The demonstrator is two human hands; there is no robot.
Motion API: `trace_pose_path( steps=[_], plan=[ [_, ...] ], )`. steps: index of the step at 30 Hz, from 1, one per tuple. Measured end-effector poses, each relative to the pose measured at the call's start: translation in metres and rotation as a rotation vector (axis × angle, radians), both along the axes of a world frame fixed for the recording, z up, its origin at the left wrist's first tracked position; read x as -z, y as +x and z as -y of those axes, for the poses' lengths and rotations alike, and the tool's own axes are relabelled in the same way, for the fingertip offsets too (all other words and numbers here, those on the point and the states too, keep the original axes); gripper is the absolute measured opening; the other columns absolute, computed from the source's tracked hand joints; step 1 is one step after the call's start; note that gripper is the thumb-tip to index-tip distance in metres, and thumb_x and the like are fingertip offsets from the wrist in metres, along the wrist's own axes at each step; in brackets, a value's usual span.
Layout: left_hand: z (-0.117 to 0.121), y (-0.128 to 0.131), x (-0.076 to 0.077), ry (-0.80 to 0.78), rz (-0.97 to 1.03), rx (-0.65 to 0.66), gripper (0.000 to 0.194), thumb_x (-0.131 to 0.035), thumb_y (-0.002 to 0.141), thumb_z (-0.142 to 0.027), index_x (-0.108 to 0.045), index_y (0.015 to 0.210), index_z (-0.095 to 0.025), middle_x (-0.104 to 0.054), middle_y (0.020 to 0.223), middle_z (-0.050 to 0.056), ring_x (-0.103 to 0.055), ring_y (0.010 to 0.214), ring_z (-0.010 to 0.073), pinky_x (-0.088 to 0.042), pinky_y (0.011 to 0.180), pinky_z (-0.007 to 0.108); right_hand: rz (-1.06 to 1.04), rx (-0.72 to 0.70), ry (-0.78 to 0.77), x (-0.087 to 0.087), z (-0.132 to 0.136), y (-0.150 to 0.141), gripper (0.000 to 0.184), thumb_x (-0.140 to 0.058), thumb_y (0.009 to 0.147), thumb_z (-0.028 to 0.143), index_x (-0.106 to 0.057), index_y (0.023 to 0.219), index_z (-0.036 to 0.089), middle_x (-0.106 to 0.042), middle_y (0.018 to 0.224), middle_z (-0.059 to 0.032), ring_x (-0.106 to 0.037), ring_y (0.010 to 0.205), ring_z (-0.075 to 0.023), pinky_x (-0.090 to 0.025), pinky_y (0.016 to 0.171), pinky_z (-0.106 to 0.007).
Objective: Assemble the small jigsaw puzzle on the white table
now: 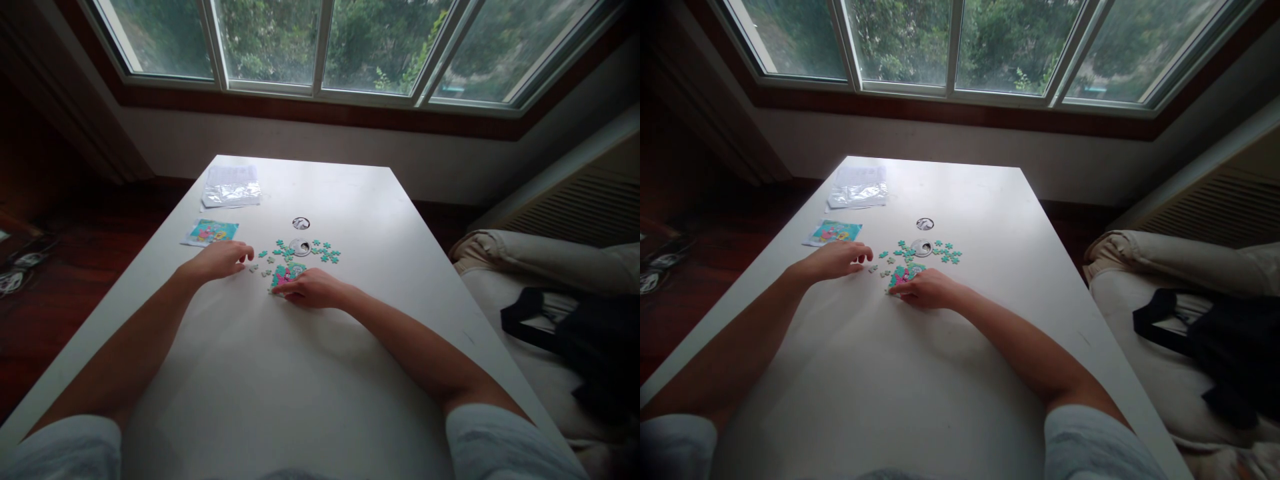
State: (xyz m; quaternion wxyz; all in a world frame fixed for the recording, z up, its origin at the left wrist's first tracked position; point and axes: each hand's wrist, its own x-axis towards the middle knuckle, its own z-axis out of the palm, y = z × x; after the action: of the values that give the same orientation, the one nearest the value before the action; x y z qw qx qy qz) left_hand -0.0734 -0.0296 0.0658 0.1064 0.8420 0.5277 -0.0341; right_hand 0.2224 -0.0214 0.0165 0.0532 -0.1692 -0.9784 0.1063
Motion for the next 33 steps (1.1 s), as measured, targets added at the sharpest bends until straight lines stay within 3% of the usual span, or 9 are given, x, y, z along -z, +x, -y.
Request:
trace_pose_path(
  steps=[5,13,17,24,29,33],
  plan=[
    [0.0,0.008,0.005,-0.068,0.038,0.055,0.024,-0.058,0.085,-0.029,-0.067,0.107,-0.025,-0.071,0.103,0.002,-0.064,0.087,0.0181,-0.042,0.071,0.025,0.019,0.001,0.005,-0.001,0.0,0.0,0.039,-0.051,0.101,0.036,-0.063,0.138,0.039,-0.073,0.076,-0.0007,-0.054,0.06,-0.0137,-0.025,0.06,-0.027],
    [0.001,0.013,0.01,-0.069,0.033,0.025,0.009,-0.058,0.081,-0.029,-0.063,0.083,-0.022,-0.069,0.084,0.003,-0.061,0.077,0.0194,-0.037,0.064,0.027,0.05,0.012,-0.006,-0.001,0.0,-0.001,0.04,-0.05,0.101,0.036,-0.062,0.139,0.04,-0.074,0.08,-0.0012,-0.058,0.064,-0.0144,-0.026,0.06,-0.027],
    [0.008,0.024,0.008,-0.095,0.051,-0.051,0.013,-0.059,0.082,-0.031,-0.065,0.091,-0.022,-0.071,0.083,0.002,-0.061,0.075,0.0188,-0.036,0.062,0.027,0.054,0.013,-0.006,-0.002,0.0,-0.001,0.04,-0.051,0.101,0.035,-0.063,0.139,0.037,-0.074,0.08,-0.0027,-0.059,0.065,-0.0143,-0.028,0.061,-0.027],
    [0.018,0.04,0.001,-0.232,0.118,0.045,0.018,-0.062,0.081,-0.025,-0.065,0.099,-0.024,-0.07,0.083,-0.002,-0.062,0.075,0.0164,-0.039,0.064,0.024,0.064,0.019,-0.001,-0.004,0.001,-0.001,0.04,-0.051,0.1,0.034,-0.064,0.138,0.037,-0.074,0.079,-0.0018,-0.057,0.064,-0.014,-0.029,0.061,-0.026],
    [0.018,0.04,0.006,-0.13,0.052,0.105,0.014,-0.062,0.079,-0.019,-0.061,0.092,-0.021,-0.07,0.096,0.002,-0.062,0.088,0.0191,-0.042,0.071,0.026,0.058,0.021,-0.001,-0.003,0.0,-0.001,0.04,-0.051,0.1,0.035,-0.063,0.138,0.036,-0.074,0.079,-0.002,-0.057,0.064,-0.0142,-0.029,0.061,-0.026],
    [0.021,0.043,0.007,-0.075,-0.009,0.058,0.011,-0.062,0.081,-0.022,-0.061,0.092,-0.02,-0.069,0.098,0.006,-0.064,0.088,0.0213,-0.044,0.072,0.028,0.06,0.02,0.003,-0.001,0.0,-0.001,0.041,-0.05,0.1,0.035,-0.063,0.139,0.037,-0.074,0.08,-0.0024,-0.058,0.064,-0.0145,-0.028,0.06,-0.027]
  ],
)
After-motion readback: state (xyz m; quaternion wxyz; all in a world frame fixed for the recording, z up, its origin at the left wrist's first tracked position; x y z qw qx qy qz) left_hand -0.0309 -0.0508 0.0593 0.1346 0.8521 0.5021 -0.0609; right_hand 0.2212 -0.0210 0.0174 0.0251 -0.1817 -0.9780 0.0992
